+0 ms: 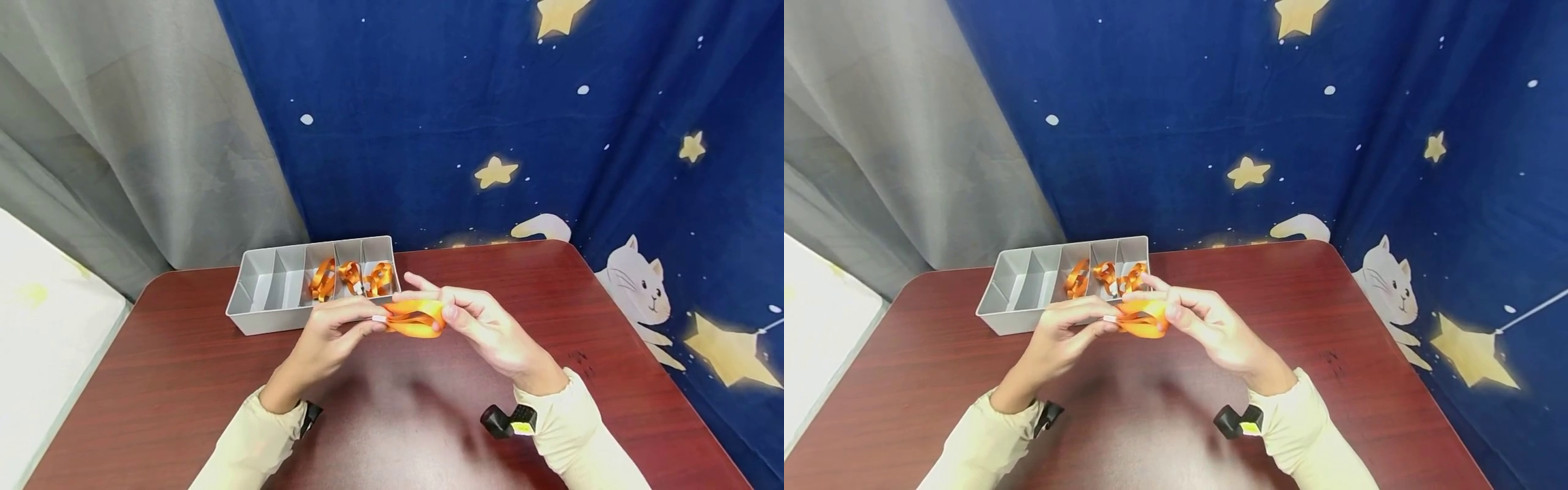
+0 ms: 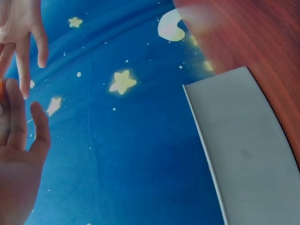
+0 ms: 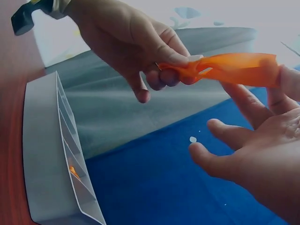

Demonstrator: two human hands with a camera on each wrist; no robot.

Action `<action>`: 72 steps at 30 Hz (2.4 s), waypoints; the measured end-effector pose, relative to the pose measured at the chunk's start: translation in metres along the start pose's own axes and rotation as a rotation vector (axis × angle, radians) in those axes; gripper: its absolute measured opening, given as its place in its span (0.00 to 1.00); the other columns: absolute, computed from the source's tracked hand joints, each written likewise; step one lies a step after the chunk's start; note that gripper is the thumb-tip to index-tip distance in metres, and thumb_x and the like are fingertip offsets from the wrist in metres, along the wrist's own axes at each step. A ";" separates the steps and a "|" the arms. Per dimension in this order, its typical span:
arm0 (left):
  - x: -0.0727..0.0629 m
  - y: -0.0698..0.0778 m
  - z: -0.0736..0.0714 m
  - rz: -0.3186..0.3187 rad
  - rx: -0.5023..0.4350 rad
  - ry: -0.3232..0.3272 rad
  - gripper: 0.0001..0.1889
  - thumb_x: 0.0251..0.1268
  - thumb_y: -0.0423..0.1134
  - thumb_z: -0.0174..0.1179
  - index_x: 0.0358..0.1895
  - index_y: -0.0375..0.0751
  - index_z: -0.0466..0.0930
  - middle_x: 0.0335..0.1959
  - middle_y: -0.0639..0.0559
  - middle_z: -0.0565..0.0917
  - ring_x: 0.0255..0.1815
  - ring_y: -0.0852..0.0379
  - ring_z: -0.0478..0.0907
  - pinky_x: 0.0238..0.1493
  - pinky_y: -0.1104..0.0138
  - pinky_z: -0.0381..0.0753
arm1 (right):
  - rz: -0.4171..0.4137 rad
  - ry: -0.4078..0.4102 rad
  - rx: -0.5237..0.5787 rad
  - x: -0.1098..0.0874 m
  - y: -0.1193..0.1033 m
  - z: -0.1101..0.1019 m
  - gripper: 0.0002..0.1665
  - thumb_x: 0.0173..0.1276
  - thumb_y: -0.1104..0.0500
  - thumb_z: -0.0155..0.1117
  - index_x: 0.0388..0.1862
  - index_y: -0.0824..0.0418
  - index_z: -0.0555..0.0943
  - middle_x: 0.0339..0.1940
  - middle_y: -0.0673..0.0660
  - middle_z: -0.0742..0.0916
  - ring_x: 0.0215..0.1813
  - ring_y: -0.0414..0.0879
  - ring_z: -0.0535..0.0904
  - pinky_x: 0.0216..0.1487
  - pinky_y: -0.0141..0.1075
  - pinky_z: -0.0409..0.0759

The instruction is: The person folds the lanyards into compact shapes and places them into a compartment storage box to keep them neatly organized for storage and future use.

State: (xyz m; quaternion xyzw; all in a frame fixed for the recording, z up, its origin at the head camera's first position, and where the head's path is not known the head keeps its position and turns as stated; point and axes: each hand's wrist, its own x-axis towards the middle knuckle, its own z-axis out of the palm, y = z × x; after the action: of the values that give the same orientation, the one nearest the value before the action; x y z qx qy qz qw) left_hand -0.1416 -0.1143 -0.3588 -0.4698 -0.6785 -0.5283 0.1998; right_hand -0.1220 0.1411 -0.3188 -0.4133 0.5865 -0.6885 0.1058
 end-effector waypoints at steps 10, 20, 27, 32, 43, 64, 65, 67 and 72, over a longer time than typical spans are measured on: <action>-0.003 -0.001 0.006 -0.186 -0.036 -0.024 0.08 0.62 0.24 0.65 0.41 0.39 0.86 0.34 0.49 0.86 0.37 0.57 0.82 0.42 0.68 0.82 | -0.066 0.016 -0.018 0.001 0.005 0.002 0.18 0.82 0.58 0.44 0.44 0.68 0.79 0.58 0.60 0.85 0.77 0.62 0.57 0.75 0.50 0.57; -0.001 -0.003 0.001 0.034 0.060 0.071 0.07 0.64 0.26 0.64 0.44 0.35 0.86 0.36 0.46 0.86 0.37 0.55 0.81 0.40 0.69 0.79 | -0.046 0.051 -0.146 -0.001 0.006 0.008 0.16 0.81 0.62 0.47 0.50 0.70 0.81 0.51 0.60 0.88 0.71 0.58 0.70 0.63 0.44 0.75; 0.006 0.003 -0.008 0.236 0.242 -0.023 0.10 0.75 0.35 0.55 0.44 0.36 0.86 0.36 0.48 0.86 0.36 0.54 0.80 0.42 0.68 0.78 | 0.050 0.034 -0.145 -0.002 0.012 0.008 0.15 0.80 0.64 0.48 0.54 0.73 0.77 0.44 0.65 0.88 0.51 0.49 0.85 0.53 0.39 0.81; 0.012 0.014 -0.011 0.359 0.355 -0.109 0.11 0.75 0.31 0.53 0.47 0.39 0.86 0.36 0.52 0.85 0.34 0.56 0.78 0.38 0.66 0.76 | 0.116 0.079 -0.193 -0.004 0.018 0.007 0.12 0.77 0.63 0.54 0.47 0.71 0.81 0.44 0.65 0.85 0.46 0.45 0.84 0.50 0.35 0.81; 0.014 0.030 0.000 0.535 0.506 -0.167 0.10 0.72 0.31 0.56 0.47 0.40 0.86 0.35 0.52 0.84 0.29 0.57 0.76 0.34 0.67 0.75 | 0.132 0.055 -0.219 -0.004 0.025 0.011 0.14 0.79 0.64 0.50 0.35 0.65 0.80 0.28 0.57 0.82 0.34 0.44 0.79 0.39 0.34 0.79; 0.011 0.026 0.011 0.675 0.615 -0.168 0.09 0.72 0.28 0.55 0.44 0.38 0.86 0.34 0.52 0.84 0.30 0.58 0.77 0.35 0.68 0.77 | 0.123 -0.127 -0.149 0.006 0.022 0.007 0.13 0.79 0.65 0.49 0.32 0.65 0.76 0.24 0.60 0.75 0.28 0.44 0.72 0.28 0.34 0.73; 0.010 0.025 0.012 0.670 0.607 -0.162 0.09 0.72 0.28 0.55 0.43 0.37 0.85 0.34 0.52 0.85 0.30 0.58 0.78 0.35 0.68 0.77 | 0.119 -0.130 -0.145 0.006 0.022 0.007 0.13 0.79 0.65 0.49 0.32 0.65 0.76 0.24 0.60 0.75 0.28 0.44 0.72 0.29 0.33 0.73; 0.009 0.025 0.013 0.656 0.589 -0.146 0.07 0.71 0.29 0.56 0.42 0.37 0.85 0.34 0.52 0.85 0.30 0.58 0.78 0.35 0.68 0.77 | 0.115 -0.139 -0.133 0.006 0.022 0.006 0.13 0.78 0.65 0.50 0.32 0.66 0.77 0.26 0.61 0.75 0.29 0.44 0.73 0.30 0.32 0.74; 0.005 0.022 0.015 0.606 0.548 -0.090 0.06 0.69 0.32 0.62 0.44 0.35 0.84 0.32 0.54 0.85 0.29 0.61 0.78 0.32 0.70 0.77 | 0.146 -0.148 -0.104 0.006 0.024 0.005 0.15 0.79 0.65 0.46 0.32 0.68 0.76 0.26 0.62 0.75 0.31 0.44 0.72 0.34 0.32 0.72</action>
State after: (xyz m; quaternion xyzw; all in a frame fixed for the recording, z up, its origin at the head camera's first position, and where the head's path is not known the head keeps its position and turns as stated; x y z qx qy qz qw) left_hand -0.1216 -0.0981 -0.3488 -0.6002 -0.6332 -0.2241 0.4342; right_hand -0.1300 0.1266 -0.3374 -0.4242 0.6404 -0.6152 0.1771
